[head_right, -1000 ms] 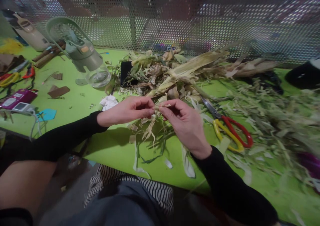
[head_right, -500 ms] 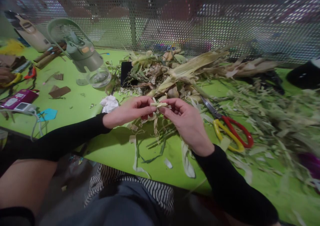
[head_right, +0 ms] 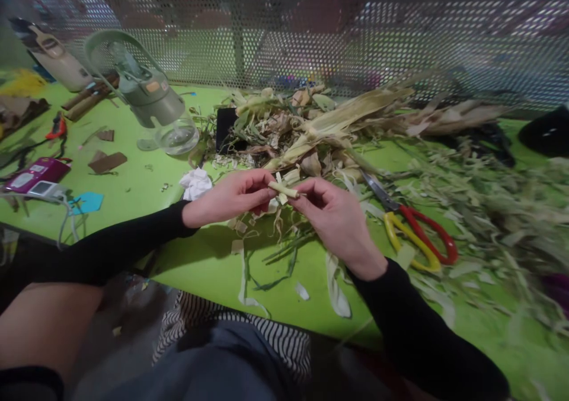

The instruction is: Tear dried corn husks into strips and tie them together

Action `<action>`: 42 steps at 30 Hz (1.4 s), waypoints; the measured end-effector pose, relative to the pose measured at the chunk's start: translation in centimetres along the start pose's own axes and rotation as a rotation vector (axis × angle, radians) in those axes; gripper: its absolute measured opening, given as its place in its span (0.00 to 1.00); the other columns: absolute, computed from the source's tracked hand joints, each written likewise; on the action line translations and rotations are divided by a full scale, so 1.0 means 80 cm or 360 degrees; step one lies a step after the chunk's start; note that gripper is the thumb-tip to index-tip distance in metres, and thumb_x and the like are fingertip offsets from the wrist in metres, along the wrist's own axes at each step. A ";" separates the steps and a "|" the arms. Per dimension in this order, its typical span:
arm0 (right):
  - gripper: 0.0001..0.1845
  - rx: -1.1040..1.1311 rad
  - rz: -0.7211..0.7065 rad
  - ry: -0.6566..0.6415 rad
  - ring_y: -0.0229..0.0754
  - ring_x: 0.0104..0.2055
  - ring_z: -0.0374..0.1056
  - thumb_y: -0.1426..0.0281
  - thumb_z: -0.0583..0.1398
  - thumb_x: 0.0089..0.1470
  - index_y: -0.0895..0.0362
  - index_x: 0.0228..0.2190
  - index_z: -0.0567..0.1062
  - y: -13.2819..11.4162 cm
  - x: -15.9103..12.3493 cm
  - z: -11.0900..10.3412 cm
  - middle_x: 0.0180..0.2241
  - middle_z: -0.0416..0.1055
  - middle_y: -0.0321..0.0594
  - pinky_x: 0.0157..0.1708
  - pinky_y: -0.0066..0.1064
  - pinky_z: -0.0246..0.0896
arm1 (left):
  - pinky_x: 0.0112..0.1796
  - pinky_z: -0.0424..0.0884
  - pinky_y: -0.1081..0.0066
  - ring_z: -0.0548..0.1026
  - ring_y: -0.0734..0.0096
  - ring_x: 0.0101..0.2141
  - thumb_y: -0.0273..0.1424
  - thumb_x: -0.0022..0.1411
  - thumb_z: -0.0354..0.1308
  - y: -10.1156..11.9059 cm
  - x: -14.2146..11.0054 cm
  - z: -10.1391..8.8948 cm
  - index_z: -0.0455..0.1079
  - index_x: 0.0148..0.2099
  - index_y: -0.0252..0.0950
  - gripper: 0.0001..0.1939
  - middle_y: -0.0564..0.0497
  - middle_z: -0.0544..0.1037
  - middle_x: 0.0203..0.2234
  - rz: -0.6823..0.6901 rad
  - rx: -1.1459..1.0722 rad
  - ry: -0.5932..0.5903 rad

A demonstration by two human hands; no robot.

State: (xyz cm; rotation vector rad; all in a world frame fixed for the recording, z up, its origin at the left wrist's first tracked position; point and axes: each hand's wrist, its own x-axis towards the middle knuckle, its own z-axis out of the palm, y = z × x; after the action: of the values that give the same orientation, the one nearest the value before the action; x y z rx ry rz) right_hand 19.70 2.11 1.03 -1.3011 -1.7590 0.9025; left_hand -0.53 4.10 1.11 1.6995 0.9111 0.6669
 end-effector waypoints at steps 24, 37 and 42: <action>0.12 -0.0521 -0.0697 0.0297 0.42 0.36 0.72 0.67 0.63 0.60 0.52 0.46 0.78 0.009 -0.005 0.008 0.40 0.78 0.41 0.36 0.35 0.69 | 0.29 0.66 0.76 0.70 0.82 0.24 0.34 0.64 0.59 -0.012 0.004 0.004 0.71 0.40 0.31 0.09 0.56 0.72 0.27 -0.0033 -0.0237 0.0033; 0.23 0.0860 0.0447 0.0095 0.32 0.26 0.65 0.55 0.75 0.39 0.53 0.33 0.78 -0.001 0.002 0.000 0.29 0.73 0.32 0.27 0.26 0.65 | 0.53 0.70 0.60 0.74 0.63 0.51 0.27 0.61 0.59 -0.003 0.000 -0.004 0.69 0.56 0.33 0.21 0.41 0.77 0.53 0.0335 0.0619 0.0234; 0.22 0.0762 0.0360 0.0005 0.33 0.25 0.65 0.54 0.72 0.44 0.54 0.33 0.73 -0.008 -0.003 0.006 0.27 0.70 0.32 0.25 0.25 0.63 | 0.37 0.70 0.72 0.73 0.76 0.34 0.37 0.64 0.60 0.013 -0.003 0.001 0.71 0.49 0.30 0.16 0.47 0.78 0.39 0.0177 -0.0105 0.0133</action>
State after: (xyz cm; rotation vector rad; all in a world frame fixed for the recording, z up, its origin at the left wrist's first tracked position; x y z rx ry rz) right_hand 19.09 1.66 1.34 -1.1867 -1.2956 1.3498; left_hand -0.34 3.69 2.06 1.6829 0.8477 0.8390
